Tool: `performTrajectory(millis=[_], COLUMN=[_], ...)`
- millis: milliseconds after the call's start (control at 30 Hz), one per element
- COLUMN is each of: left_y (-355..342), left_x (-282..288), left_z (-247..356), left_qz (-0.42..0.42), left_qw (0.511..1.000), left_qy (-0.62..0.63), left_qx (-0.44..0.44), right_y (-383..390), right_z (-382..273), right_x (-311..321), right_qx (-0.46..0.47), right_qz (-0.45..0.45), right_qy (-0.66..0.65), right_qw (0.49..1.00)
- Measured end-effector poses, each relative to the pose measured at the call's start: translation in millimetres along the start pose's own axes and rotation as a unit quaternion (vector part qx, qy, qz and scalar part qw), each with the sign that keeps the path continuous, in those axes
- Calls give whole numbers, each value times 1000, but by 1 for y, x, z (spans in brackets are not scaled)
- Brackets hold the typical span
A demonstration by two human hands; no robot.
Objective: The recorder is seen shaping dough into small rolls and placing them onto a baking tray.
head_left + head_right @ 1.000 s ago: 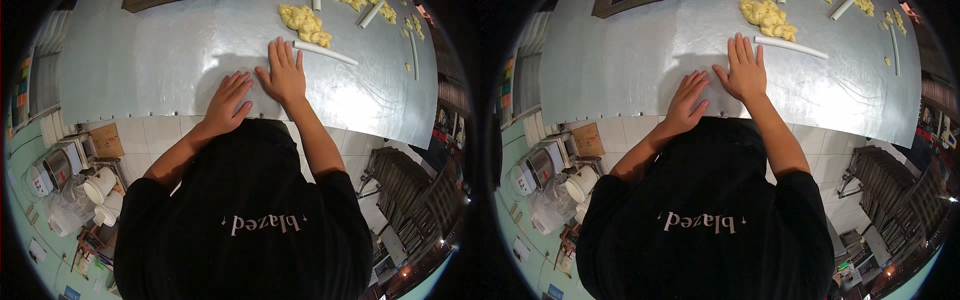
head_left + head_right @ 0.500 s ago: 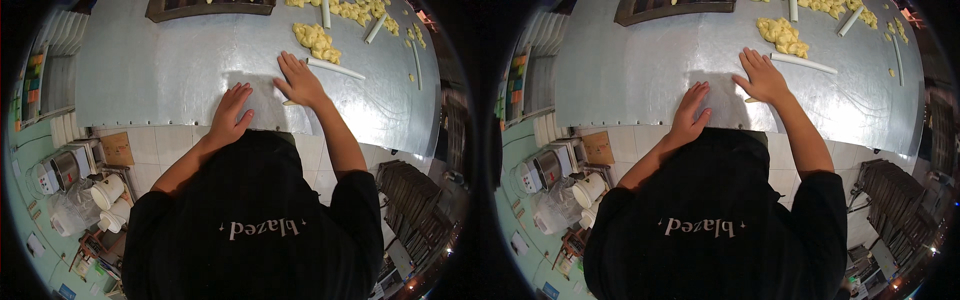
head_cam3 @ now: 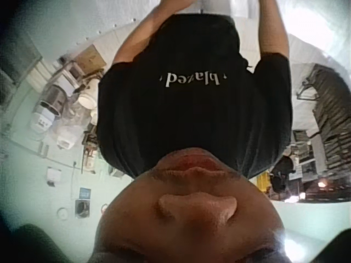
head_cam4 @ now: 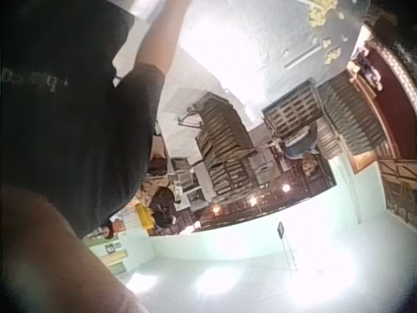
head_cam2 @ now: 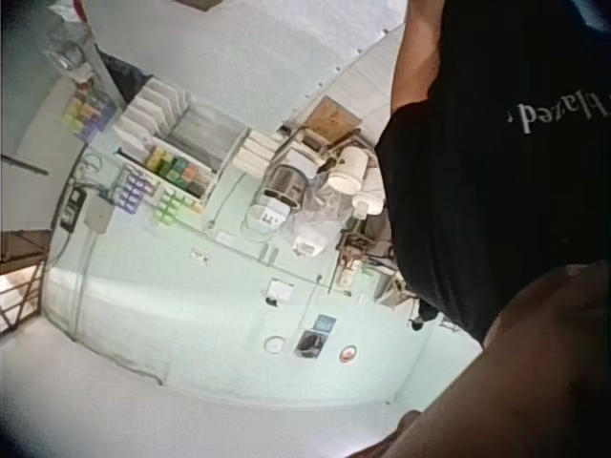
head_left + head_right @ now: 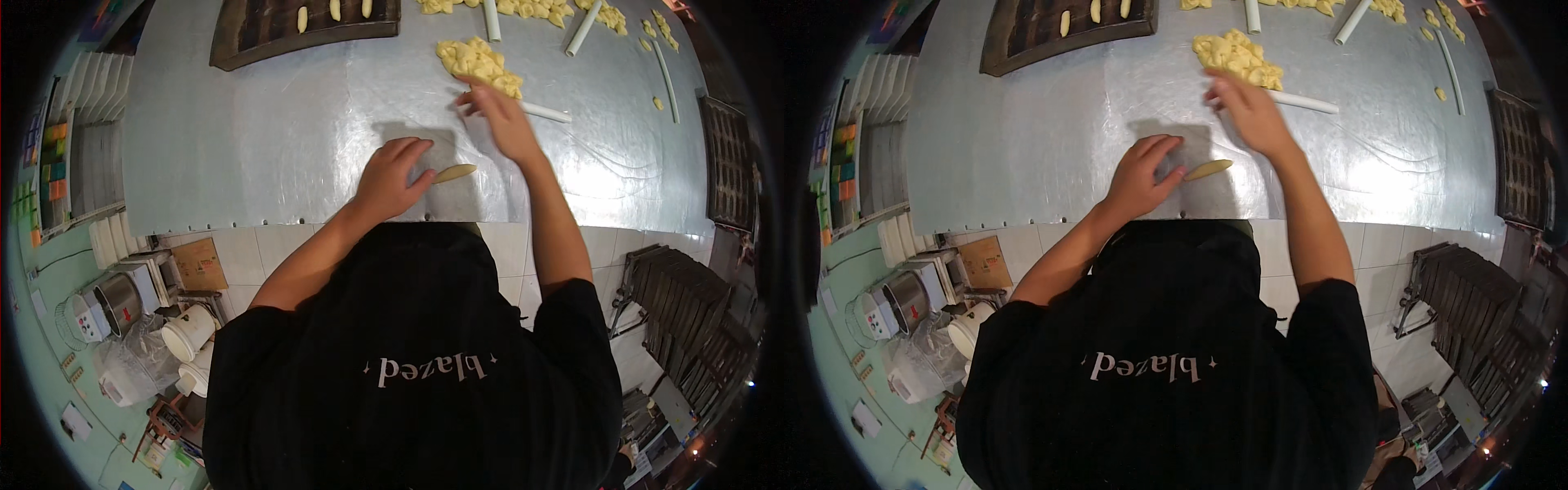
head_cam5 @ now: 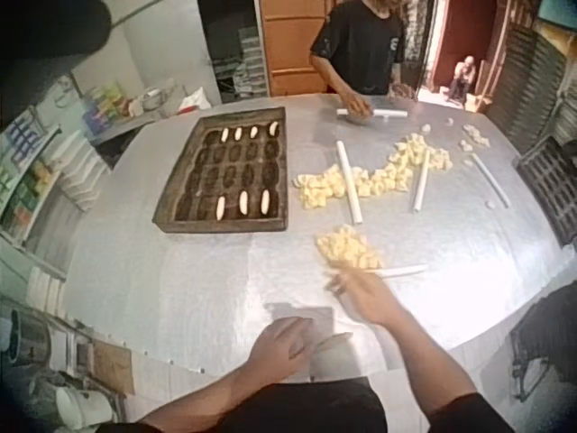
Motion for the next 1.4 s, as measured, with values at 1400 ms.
performTrajectory(millis=[1400], left_y=[-193], left_x=[271], left_z=[-233], left_qz=[97], left_qw=[951], left_qy=[-150], left_qx=[251], right_y=[86], right_z=[46], right_x=[72], right_qx=[-18], right_qz=[346], right_qy=[562], right_qw=[751])
Point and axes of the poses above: each hand's wrist, its own y-axis away from the middle knuckle, its own x-axis out of the back of the hand, z = x × y, the point moved 10 cm from there along -y, towards the middle knuckle, and after that the axes turned 11 degrees about y, right-handed, at the moved point
